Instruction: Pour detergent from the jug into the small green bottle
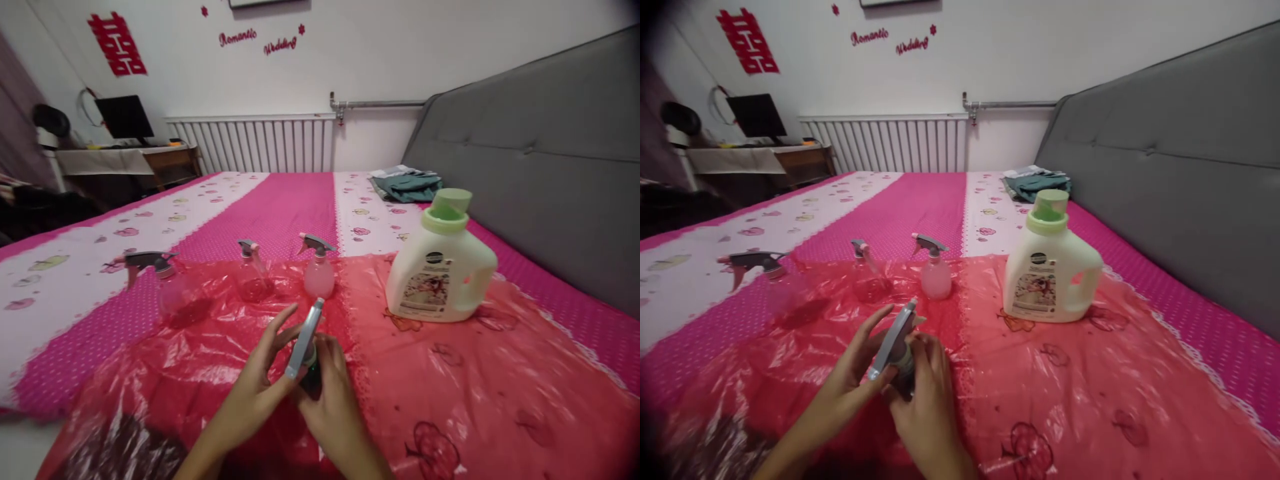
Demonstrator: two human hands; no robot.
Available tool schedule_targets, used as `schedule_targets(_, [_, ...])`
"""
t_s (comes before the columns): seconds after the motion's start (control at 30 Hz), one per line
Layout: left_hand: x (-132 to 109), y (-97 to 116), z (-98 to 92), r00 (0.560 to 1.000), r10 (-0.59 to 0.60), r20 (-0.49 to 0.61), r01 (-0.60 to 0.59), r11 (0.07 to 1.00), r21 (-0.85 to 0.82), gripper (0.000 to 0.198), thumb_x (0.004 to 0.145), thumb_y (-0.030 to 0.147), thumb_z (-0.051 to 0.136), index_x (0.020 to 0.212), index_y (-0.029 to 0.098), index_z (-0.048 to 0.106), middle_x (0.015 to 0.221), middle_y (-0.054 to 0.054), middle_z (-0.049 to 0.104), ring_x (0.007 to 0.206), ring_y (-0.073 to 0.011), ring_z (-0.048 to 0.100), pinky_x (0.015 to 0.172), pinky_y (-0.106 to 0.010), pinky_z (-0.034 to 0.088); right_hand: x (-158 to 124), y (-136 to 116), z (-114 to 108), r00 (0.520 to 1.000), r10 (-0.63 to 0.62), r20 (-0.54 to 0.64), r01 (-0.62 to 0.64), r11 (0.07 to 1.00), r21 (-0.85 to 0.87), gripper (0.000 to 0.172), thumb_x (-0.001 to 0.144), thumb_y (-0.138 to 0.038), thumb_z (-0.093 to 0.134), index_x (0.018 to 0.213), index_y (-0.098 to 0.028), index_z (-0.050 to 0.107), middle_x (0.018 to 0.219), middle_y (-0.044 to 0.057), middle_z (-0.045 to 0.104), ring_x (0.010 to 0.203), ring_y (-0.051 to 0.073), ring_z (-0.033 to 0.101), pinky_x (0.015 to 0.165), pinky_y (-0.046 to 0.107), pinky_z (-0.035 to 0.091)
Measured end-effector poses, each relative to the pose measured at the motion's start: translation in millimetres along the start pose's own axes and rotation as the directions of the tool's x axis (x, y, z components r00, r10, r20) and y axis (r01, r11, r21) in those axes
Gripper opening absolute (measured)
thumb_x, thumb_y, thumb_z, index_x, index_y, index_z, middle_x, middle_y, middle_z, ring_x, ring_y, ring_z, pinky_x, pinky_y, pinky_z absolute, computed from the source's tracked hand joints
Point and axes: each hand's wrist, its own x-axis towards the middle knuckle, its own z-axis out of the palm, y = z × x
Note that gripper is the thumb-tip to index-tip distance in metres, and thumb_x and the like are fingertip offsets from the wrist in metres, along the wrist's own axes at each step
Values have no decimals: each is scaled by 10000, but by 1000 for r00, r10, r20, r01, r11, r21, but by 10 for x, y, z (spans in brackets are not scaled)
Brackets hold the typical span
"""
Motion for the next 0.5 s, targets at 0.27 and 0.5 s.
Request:
schedule_targets(0.27, [78,111,138,904,103,-415,-27,982,185,432,707,242,906,1097,235,722,1053,-51,813,990,-266,795,917,-372,645,65,-65,-7,999,-2,-33,1,1000,-31,482,936,-384,540,1376,-244,681,1319,-63,421,1307,-226,254,1151,-147,264])
schedule_targets(0.5, [115,3,489,658,237,-714,-54,961,269,657,650,269,961,1130,252,513,998,-1,682,854,-190,727,772,-312,610,62,-226,117,985,-32,-170,10,992,-128,392,990,-354,464,1249,-267,746,1303,-70,430,1308,-160,256,1173,-53,224])
